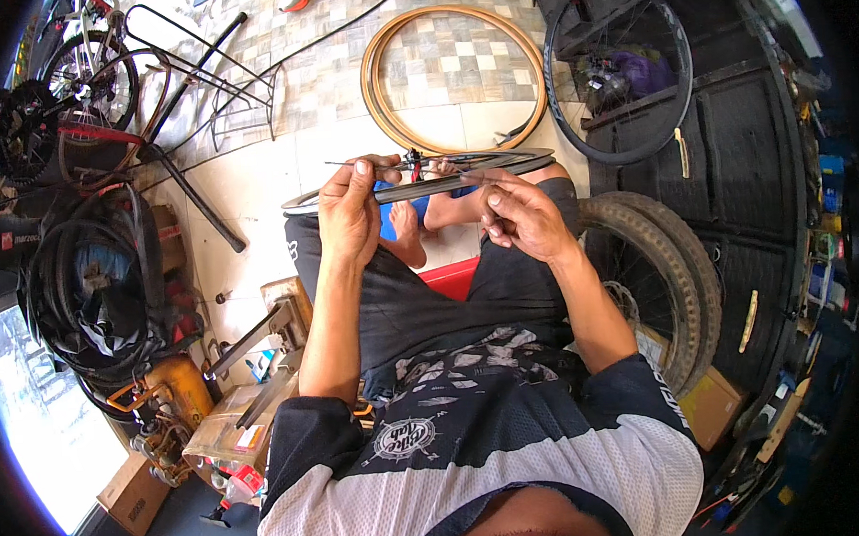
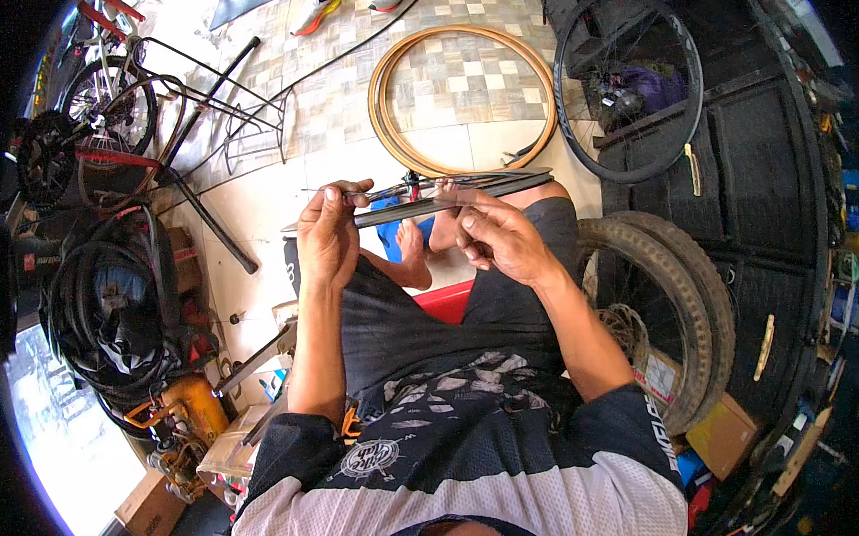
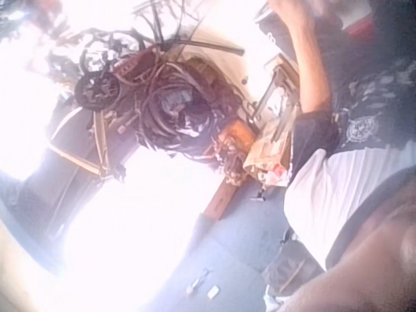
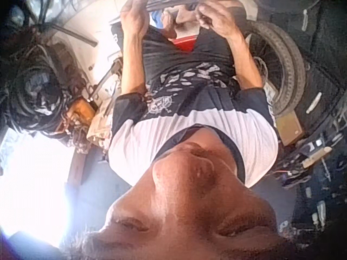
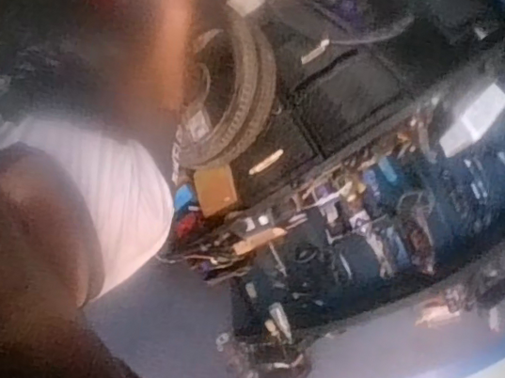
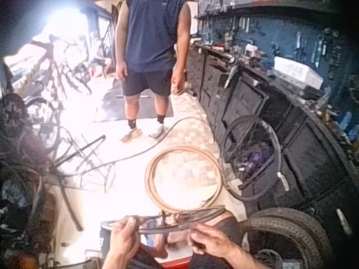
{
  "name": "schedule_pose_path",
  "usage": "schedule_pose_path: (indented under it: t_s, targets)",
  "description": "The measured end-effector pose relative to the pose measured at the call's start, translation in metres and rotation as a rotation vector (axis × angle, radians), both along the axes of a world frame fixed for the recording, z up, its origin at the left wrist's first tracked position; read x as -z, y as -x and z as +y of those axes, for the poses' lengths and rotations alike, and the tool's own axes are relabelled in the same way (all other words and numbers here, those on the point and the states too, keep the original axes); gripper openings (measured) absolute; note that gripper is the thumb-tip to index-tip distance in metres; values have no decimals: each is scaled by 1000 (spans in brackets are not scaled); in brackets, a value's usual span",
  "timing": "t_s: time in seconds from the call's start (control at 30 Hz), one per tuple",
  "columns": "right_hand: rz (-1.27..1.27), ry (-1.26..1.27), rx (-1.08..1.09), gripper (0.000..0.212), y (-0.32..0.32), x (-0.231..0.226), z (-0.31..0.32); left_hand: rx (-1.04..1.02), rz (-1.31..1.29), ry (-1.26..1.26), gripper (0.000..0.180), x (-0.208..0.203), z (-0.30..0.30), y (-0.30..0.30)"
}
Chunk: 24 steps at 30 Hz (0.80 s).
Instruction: The person installs spokes into a bicycle wheel rim, threading them through the hub and securing them with nipples. The person uses a spoke wrench to tighten the nipples and adjusts the wheel orientation as needed.
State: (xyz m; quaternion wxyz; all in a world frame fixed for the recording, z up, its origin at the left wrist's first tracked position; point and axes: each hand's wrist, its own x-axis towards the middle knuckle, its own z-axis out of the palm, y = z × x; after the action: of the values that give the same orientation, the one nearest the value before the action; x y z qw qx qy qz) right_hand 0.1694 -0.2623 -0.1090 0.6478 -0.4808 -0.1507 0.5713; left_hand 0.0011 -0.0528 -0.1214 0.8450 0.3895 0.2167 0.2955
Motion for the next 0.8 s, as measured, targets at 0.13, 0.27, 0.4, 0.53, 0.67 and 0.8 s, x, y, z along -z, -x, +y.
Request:
schedule_pose_path:
  t_s: [0.13,0.27,0.4,0.53,0.67,0.8]
  targets:
    - [-316,-169,-68,54,1,-8,25,-4,-4,-13,28,5,-6,-4]
    - [-455,-224,60,34,11,-7,50,11,158,-97,26,4,-9,-6]
    - [-471,-245,140,28,7,-4,62,92,220,-415,24,-1,-5,-10]
    - [-492,-223,265,28,-23,-17,50,212,487,-802,26,-28,4,-14]
    - [-598,-230,254,22,-46,-28,27,628,615,-899,28,-34,29,-17]
    - [-718,-185,214,22,-44,-32,15,766,577,-894,28,-31,42,-29]
